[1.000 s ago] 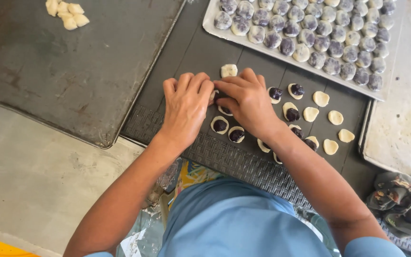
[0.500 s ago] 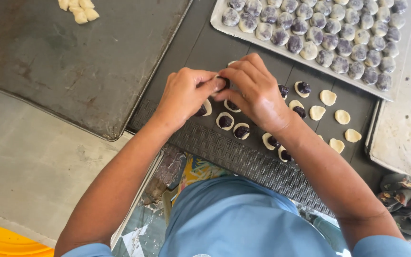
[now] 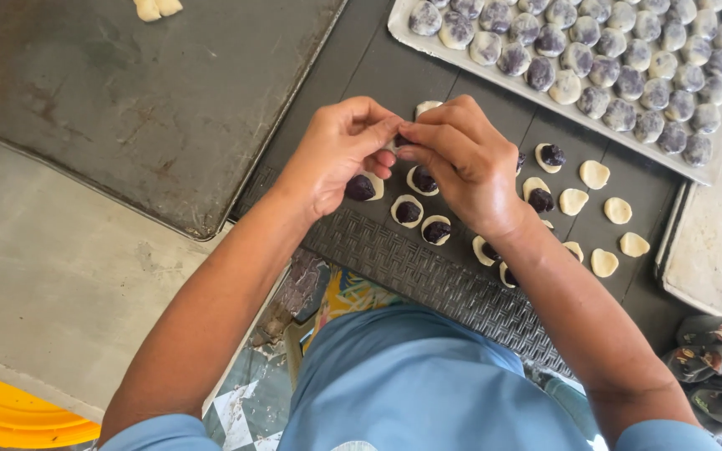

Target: The person is taking small pieces of dough, flattening them into discs, adding a dark filling, and folding them into small pastries on a workbench.

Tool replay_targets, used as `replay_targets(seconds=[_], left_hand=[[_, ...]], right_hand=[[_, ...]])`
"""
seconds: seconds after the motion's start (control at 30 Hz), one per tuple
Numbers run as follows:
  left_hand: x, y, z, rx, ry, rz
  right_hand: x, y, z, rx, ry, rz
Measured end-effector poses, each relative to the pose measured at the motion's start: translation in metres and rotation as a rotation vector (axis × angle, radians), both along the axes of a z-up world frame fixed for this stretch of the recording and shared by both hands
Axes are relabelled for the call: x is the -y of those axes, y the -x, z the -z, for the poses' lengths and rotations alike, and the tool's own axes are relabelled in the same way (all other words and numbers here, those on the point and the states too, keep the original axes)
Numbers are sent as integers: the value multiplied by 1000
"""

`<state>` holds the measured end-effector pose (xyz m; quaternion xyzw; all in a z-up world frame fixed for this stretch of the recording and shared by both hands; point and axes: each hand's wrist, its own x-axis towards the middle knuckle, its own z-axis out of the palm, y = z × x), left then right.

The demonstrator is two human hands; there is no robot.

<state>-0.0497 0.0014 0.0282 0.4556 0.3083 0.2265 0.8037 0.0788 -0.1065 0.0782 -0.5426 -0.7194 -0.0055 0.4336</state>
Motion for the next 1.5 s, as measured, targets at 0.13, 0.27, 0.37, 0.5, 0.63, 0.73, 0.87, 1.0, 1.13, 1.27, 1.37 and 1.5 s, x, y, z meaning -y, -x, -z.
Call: replay_targets(seconds=[0.13, 0.27, 0.37, 0.5, 0.63, 0.73, 0.87, 1.0, 1.13, 1.27, 1.37, 1.5], left_hand=[[-15, -8, 18, -398, -1100, 32], [-1, -1, 1, -379, -1262, 30], [11, 9, 0, -419, -1218, 45], [13, 16, 5, -533, -1559, -108], [5, 20, 20, -642, -1562, -159], [7, 14, 23, -492, -1471, -144], [12, 15, 22, -515, -1634, -206], [20, 12, 12, -633, -1892, -386], [22, 11, 7, -756, -1960, -414], [8, 35, -2, -853, -1687, -133], [3, 52, -14, -701, -1470, -182], [5, 53, -6, -469, -1305, -225]], right_hand=[[-12, -8, 36, -18, 90, 94], [-25, -8, 48, 26, 264, 128], [-30, -4, 52, -11, 160, 142], [-24, -9, 42, 94, 177, 122], [-5, -22, 54, 295, 282, 193], [-13, -9, 54, 182, 156, 158], [-22, -5, 47, 56, 221, 194], [-26, 1, 50, -32, 176, 186], [-32, -9, 51, 161, 138, 111], [-59, -22, 22, 227, 226, 8], [-89, -7, 33, 428, 120, 163], [-107, 8, 51, 640, 410, 297]])
